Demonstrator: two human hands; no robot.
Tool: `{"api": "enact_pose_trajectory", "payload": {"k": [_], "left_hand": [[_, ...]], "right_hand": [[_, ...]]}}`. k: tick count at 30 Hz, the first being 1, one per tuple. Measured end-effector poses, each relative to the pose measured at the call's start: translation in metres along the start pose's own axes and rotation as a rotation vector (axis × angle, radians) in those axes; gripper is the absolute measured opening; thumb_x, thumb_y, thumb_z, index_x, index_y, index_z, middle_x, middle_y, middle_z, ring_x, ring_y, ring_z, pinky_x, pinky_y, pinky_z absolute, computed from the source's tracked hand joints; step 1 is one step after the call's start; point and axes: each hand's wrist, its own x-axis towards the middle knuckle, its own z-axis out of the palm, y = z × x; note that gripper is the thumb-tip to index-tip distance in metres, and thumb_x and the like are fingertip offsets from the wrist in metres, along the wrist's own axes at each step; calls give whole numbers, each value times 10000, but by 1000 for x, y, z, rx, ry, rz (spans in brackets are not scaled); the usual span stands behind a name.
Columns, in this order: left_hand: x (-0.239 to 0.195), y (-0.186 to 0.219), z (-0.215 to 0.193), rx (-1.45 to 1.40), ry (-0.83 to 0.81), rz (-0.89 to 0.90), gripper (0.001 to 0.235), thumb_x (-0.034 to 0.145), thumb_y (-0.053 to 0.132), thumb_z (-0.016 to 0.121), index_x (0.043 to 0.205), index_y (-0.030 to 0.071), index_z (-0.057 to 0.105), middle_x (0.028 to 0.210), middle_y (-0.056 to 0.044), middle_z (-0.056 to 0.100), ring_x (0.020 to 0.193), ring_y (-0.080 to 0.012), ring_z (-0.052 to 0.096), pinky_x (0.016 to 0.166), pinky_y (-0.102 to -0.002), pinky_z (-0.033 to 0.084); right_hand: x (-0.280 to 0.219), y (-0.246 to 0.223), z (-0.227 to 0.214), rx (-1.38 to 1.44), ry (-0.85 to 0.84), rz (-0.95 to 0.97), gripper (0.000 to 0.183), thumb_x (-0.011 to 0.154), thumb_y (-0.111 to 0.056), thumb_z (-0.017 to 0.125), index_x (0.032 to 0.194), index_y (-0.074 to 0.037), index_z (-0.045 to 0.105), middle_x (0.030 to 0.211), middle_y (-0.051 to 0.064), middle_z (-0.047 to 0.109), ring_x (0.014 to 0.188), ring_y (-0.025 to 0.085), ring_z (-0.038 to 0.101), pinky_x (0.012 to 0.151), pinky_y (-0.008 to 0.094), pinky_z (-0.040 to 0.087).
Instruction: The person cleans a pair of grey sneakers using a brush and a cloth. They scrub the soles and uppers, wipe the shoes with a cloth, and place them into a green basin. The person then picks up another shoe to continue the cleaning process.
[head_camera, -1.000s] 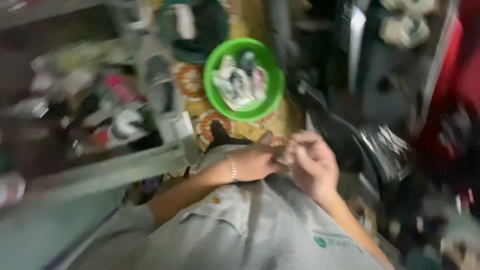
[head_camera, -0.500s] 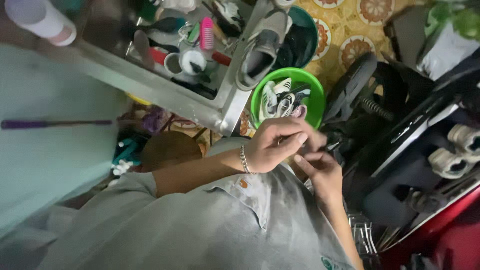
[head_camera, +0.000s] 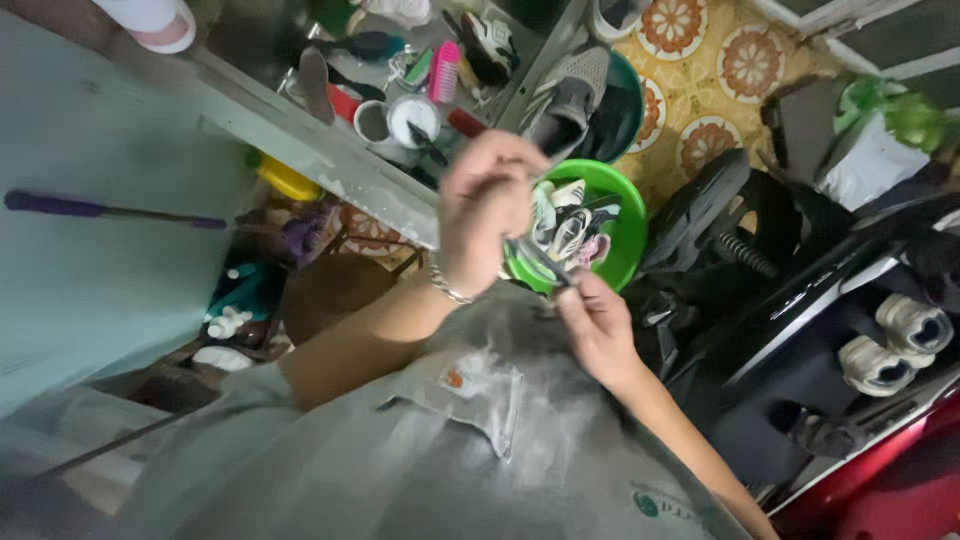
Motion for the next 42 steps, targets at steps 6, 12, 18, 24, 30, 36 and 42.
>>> {"api": "enact_pose_trajectory", "payload": {"k": [6, 12, 18, 24, 30, 36, 42], "left_hand": [[-44, -54, 0, 75, 100, -323, 358, 1062, 186, 617, 1270, 48, 873, 805, 84, 475, 740, -13, 444, 698, -220, 373], [-77, -54, 44, -722, 140, -544, 166, 1196, 212, 696, 1222, 158, 851, 1100, -5, 795, 994, -117, 663, 1021, -316, 550], [-58, -65, 29, -713, 296, -729, 705, 1263, 658, 694, 1683, 94, 755, 1614, -118, 828, 1424, -239, 799, 1357, -448, 564], [-63, -78, 25, -718, -8, -513, 878, 1338, 670, 377, 1962, 54, 341, 2002, -361, 249, 1828, -522, 211, 1524, -648, 32], [-87, -51, 28, -903, -4, -639, 530, 1399, 395, 449, 1838, 142, 603, 1917, -160, 577, 1694, -266, 617, 1515, -488, 341], [-50, -25, 15, -868, -98, -568, 728, 1318, 653, 385, 1956, 306, 344, 1978, -184, 422, 1801, -309, 451, 1531, -569, 289], [-47, -31, 7, -980, -88, -608, 589, 1349, 598, 496, 1780, 225, 642, 1719, -187, 705, 1595, -347, 674, 1414, -617, 454]], "right_hand": [[43, -70, 36, -135, 128, -526, 520, 1302, -462, 568, 966, -66, 583, 1449, 353, 564, 1357, 512, 609, 1185, 605, 504], [68, -72, 54, -252, 252, -659, 517, 1249, -318, 620, 791, -89, 545, 1425, 379, 825, 1335, 533, 817, 1227, 616, 557], [53, -35, 80, -120, 218, -486, 552, 1313, -102, 564, 1758, -29, 245, 1871, 354, 569, 1833, 411, 399, 1569, 609, 171], [56, -60, 68, -643, -99, -564, 1083, 1266, -867, 169, 1992, -77, 316, 2100, 196, 131, 1932, 437, 34, 1575, 623, -19], [65, -55, 39, -768, 133, -474, 680, 1339, -406, 308, 1979, -205, 414, 2109, 152, 160, 1950, 438, -8, 1586, 609, -56], [31, -47, 66, -805, -138, -636, 1138, 1173, -914, 342, 1915, -60, 470, 2046, 232, 308, 1926, 467, 128, 1573, 575, -40], [67, -52, 13, -1049, 86, -591, 986, 1281, -725, 192, 1982, -69, 420, 2079, 290, 131, 1904, 524, -83, 1534, 594, -162]]}}
